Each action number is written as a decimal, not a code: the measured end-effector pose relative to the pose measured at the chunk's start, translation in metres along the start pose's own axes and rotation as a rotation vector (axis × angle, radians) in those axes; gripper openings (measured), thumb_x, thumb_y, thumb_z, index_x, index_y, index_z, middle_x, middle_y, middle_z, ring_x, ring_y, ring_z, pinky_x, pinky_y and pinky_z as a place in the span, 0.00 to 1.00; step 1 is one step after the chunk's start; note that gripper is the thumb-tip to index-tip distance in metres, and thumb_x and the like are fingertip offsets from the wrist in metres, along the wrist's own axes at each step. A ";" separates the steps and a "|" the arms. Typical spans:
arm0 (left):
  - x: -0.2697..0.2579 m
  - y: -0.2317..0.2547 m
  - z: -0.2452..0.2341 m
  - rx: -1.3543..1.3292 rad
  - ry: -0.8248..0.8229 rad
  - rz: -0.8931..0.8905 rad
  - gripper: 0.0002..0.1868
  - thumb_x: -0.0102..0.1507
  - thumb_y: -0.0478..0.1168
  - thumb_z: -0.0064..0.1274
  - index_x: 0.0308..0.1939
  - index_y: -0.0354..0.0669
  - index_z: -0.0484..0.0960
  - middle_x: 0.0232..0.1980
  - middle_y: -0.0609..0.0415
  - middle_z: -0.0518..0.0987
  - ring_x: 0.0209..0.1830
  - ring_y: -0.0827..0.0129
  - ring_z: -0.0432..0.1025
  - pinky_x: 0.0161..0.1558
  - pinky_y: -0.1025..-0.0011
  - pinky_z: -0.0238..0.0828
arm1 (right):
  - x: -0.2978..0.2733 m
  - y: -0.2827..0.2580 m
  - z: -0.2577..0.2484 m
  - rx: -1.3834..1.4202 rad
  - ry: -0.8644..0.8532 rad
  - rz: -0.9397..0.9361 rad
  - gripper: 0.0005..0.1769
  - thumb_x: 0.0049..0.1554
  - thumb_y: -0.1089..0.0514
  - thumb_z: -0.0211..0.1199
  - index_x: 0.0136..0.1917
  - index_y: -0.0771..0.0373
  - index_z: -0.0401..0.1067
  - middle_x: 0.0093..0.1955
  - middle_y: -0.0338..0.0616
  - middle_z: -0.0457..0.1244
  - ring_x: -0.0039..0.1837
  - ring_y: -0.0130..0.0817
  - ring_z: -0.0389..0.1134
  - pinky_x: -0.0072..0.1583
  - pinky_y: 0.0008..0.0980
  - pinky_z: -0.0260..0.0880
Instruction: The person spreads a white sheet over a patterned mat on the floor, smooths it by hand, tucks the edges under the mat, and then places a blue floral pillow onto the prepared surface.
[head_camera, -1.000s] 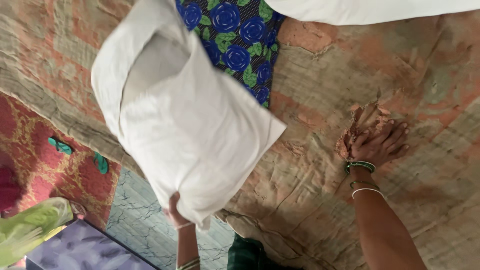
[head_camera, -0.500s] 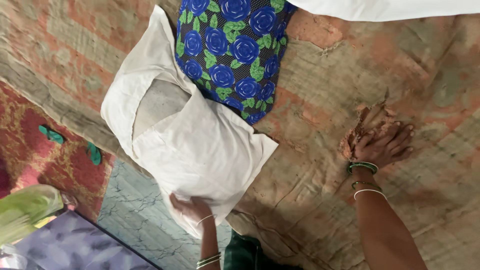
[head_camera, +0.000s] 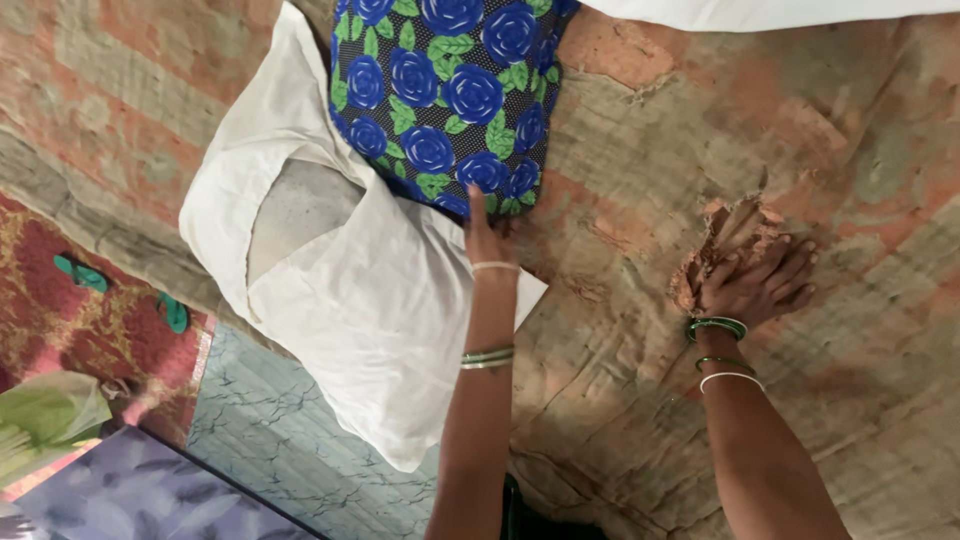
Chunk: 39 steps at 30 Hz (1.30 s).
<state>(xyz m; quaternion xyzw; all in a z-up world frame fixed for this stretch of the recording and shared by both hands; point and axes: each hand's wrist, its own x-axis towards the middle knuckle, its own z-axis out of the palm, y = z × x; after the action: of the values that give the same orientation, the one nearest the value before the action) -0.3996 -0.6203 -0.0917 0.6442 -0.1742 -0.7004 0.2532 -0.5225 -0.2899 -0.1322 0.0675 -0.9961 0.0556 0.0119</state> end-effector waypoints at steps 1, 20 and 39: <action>0.003 0.008 0.007 -0.141 0.029 -0.040 0.42 0.57 0.60 0.62 0.69 0.41 0.69 0.58 0.52 0.76 0.47 0.61 0.72 0.43 0.64 0.69 | -0.001 0.001 -0.001 -0.004 0.000 0.003 0.36 0.74 0.38 0.41 0.84 0.64 0.55 0.86 0.61 0.44 0.86 0.59 0.44 0.78 0.69 0.39; -0.191 -0.057 -0.097 -0.158 -0.135 -0.063 0.37 0.59 0.44 0.65 0.69 0.39 0.67 0.65 0.52 0.74 0.64 0.57 0.71 0.62 0.55 0.71 | -0.001 0.002 0.003 -0.001 0.017 -0.012 0.36 0.72 0.39 0.40 0.84 0.63 0.54 0.86 0.60 0.44 0.86 0.59 0.44 0.78 0.70 0.39; -0.179 -0.035 -0.180 1.493 -0.214 0.007 0.35 0.65 0.65 0.54 0.57 0.35 0.76 0.49 0.35 0.81 0.51 0.44 0.75 0.53 0.53 0.70 | -0.001 -0.016 -0.015 0.018 -0.036 0.055 0.37 0.74 0.38 0.37 0.87 0.59 0.49 0.89 0.50 0.39 0.89 0.54 0.37 0.82 0.61 0.30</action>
<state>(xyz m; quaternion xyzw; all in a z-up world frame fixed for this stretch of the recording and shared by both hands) -0.2185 -0.4736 0.0148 0.5725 -0.6284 -0.4541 -0.2668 -0.5191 -0.3040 -0.1155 0.0411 -0.9971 0.0639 -0.0083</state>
